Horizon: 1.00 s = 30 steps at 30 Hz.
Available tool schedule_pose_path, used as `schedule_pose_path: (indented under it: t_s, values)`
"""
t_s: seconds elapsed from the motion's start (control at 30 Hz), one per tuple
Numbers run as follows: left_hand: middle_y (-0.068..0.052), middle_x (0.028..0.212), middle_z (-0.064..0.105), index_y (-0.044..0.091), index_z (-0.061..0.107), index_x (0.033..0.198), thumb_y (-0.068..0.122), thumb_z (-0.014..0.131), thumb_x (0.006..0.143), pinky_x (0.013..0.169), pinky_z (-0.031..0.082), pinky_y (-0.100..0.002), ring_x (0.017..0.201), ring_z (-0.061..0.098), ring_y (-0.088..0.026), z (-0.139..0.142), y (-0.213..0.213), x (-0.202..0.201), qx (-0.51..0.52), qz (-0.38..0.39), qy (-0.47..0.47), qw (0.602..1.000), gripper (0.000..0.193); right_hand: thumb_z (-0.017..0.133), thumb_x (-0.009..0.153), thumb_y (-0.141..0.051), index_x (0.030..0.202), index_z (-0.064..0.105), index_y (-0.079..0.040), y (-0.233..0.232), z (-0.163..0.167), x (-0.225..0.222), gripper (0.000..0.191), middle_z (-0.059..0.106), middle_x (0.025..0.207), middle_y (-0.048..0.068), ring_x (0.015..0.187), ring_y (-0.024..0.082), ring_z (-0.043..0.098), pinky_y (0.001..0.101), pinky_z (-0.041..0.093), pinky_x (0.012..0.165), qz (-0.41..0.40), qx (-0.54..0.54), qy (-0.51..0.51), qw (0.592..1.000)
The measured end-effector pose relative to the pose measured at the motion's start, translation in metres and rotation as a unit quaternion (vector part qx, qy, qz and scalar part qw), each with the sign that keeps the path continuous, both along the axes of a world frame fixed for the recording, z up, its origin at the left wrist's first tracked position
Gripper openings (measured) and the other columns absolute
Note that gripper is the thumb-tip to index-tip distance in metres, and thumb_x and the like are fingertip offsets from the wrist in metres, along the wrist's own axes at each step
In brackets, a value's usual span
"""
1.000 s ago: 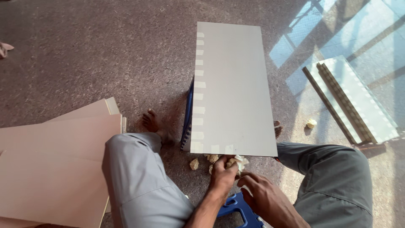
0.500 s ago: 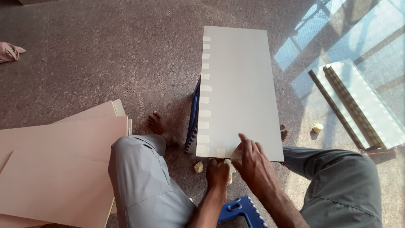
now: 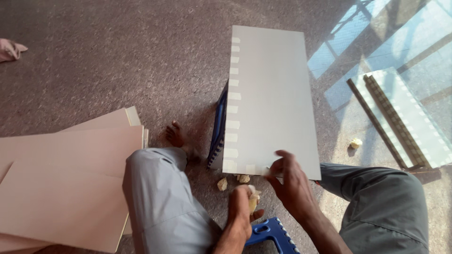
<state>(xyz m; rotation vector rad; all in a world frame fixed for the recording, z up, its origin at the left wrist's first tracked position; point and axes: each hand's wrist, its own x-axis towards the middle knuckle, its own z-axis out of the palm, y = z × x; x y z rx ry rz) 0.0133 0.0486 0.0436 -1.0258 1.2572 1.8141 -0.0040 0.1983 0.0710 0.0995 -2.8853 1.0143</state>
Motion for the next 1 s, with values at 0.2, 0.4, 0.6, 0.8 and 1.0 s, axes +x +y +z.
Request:
schedule_pose_path:
  t_s: [0.2,0.4,0.6,0.8,1.0]
  values:
    - [-0.011,0.109,0.059,0.008,0.06,0.122,0.022,0.057,0.081,0.071,0.059,-0.037,0.094,0.058,-0.023,0.005,-0.004,0.005,-0.011,-0.046,0.032,0.998,0.044,0.06,0.095,-0.005,0.136,0.049,0.008,-0.008,-0.001,0.004,0.045,0.076,0.107,0.019,0.096,0.028,0.074,0.0363,0.063,0.076,-0.003,0.103,0.033,0.994]
    - [-0.012,0.112,0.063,0.008,0.06,0.125,0.033,0.063,0.083,0.072,0.06,-0.035,0.097,0.063,-0.022,0.01,-0.001,0.0,0.013,-0.056,0.082,0.995,0.049,0.056,0.101,-0.007,0.133,0.052,0.005,-0.019,0.003,-0.008,0.034,0.074,0.101,0.017,0.09,0.025,0.074,0.0359,0.063,0.083,0.003,0.25,0.009,0.968]
    - [-0.012,0.101,0.064,0.002,0.062,0.107,0.024,0.057,0.082,0.068,0.064,-0.036,0.09,0.064,-0.022,-0.013,-0.008,-0.004,0.104,-0.052,0.139,0.983,0.034,0.064,0.097,-0.008,0.116,0.051,0.002,-0.004,-0.009,0.011,0.025,0.07,0.088,0.014,0.076,0.023,0.074,0.0302,0.068,0.067,0.001,0.037,-0.055,0.998]
    - [-0.01,0.097,0.064,0.005,0.066,0.108,0.02,0.063,0.084,0.065,0.065,-0.031,0.086,0.065,-0.02,-0.032,-0.001,-0.008,0.131,-0.058,0.128,0.981,0.029,0.071,0.087,-0.002,0.121,0.055,-0.003,0.013,-0.022,0.061,0.038,0.079,0.107,0.015,0.101,0.027,0.078,0.0362,0.067,0.079,0.047,-0.015,-0.069,0.996]
    - [-0.01,0.109,0.07,0.011,0.065,0.121,0.022,0.07,0.09,0.063,0.063,-0.029,0.084,0.069,-0.017,-0.045,0.018,-0.011,-0.036,-0.085,0.133,0.987,0.033,0.069,0.092,-0.01,0.133,0.055,-0.008,0.016,0.0,0.046,0.044,0.077,0.115,0.012,0.102,0.025,0.078,0.0357,0.068,0.084,-0.045,0.052,-0.083,0.994]
